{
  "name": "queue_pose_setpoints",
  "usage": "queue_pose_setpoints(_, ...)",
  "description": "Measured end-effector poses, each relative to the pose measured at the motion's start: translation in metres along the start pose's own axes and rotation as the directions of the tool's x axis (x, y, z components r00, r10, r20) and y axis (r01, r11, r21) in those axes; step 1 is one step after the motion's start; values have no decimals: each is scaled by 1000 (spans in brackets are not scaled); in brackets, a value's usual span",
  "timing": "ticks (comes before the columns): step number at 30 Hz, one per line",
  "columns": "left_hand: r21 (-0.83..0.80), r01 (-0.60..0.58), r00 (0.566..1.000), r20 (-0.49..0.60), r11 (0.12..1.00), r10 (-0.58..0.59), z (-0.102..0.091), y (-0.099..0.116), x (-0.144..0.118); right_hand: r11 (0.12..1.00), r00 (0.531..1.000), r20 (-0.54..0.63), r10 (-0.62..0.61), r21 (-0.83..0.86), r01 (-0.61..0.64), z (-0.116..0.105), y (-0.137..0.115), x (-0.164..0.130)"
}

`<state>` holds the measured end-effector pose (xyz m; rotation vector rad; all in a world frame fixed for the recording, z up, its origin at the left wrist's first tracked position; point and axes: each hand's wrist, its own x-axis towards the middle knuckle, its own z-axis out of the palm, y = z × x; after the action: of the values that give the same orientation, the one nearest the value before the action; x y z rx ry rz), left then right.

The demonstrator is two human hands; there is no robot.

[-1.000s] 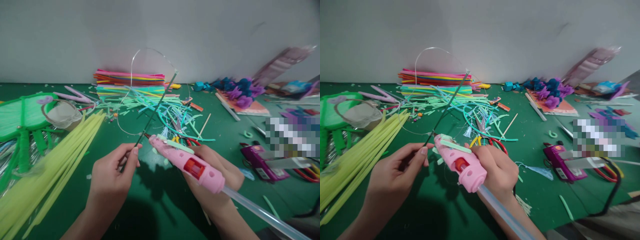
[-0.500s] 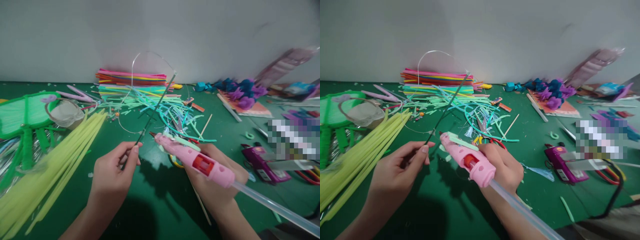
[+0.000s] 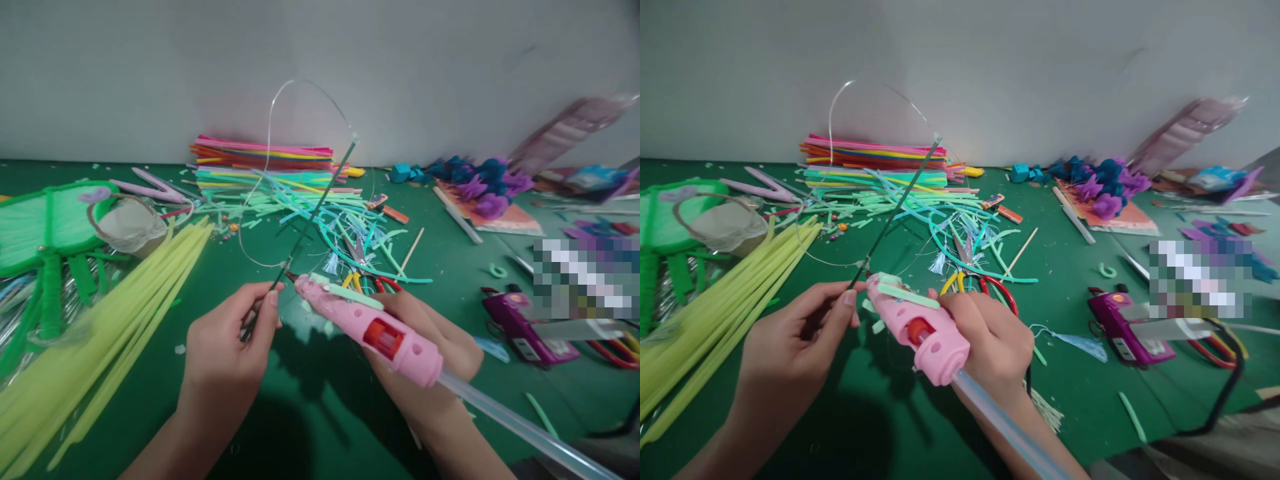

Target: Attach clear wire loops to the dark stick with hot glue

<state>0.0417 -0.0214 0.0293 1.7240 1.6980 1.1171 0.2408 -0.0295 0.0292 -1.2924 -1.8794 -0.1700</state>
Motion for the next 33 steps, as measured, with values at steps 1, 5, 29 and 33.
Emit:
queue_pose_setpoints(1, 4, -5, 1000, -3, 1000, 5, 0, 0, 0, 1000, 1000, -3, -6, -2, 6, 0, 0, 0)
queue_pose_setpoints(5, 15, -18, 1000, -7, 1000, 18, 0, 0, 0, 1000, 999, -27, 17, -20, -18, 0, -1, -1)
queue_pose_setpoints(29, 31, -19, 1000, 3, 999, 19, 0, 2, 1, 997, 1000, -19, -22, -70, 20, -3, -1, 2)
queue_pose_setpoints(33, 22, 16, 1000, 0, 1000, -16, 0, 4, 1, 999, 1000, 27, 2, -49, -1, -6, -2, 3)
